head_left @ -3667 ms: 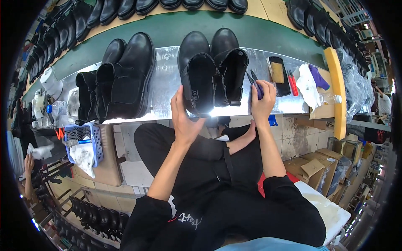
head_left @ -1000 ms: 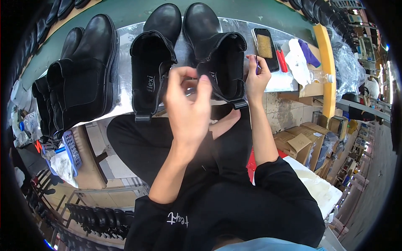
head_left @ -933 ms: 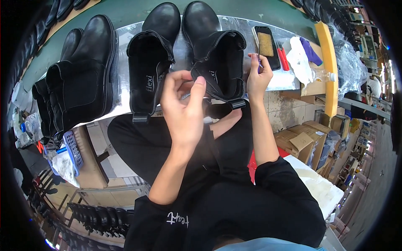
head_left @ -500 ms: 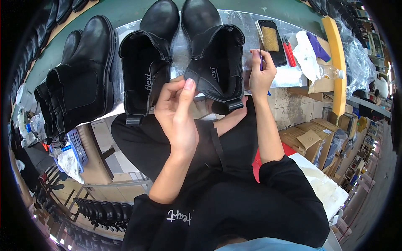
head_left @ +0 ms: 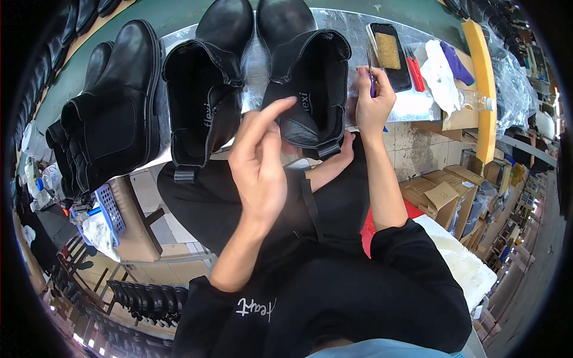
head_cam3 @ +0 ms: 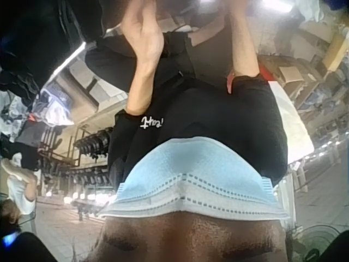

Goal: Trim excess thread and inspect finished black boots on an assembly line.

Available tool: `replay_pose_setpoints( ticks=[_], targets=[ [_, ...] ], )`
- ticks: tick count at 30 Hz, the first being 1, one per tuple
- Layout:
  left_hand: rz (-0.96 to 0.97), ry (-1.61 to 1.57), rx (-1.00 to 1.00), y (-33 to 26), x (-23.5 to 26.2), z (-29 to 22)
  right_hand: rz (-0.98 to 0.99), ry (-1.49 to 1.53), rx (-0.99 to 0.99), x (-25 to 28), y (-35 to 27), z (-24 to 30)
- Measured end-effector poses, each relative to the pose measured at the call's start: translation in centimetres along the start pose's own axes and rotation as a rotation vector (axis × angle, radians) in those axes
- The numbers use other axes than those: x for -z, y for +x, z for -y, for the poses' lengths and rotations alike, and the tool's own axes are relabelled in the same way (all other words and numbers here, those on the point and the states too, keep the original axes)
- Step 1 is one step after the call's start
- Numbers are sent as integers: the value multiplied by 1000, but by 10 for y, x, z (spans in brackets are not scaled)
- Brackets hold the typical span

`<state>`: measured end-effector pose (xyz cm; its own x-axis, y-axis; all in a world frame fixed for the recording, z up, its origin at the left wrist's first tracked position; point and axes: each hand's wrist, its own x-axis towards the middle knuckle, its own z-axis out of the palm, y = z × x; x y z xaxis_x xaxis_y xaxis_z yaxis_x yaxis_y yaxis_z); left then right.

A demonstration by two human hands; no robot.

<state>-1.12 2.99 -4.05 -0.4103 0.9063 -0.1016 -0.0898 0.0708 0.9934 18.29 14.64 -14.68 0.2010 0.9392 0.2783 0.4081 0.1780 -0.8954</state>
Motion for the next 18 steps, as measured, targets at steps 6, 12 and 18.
replay_pose_setpoints(
  ticks=[6,12,18],
  targets=[
    [367,278,156,34,7,-26,-12,9,11,4,0,-3],
    [499,634,129,54,-1,-57,9,12,-7,1,-2,1],
    [567,744,31,46,-2,-51,8,-9,40,5,1,-1]
  ],
)
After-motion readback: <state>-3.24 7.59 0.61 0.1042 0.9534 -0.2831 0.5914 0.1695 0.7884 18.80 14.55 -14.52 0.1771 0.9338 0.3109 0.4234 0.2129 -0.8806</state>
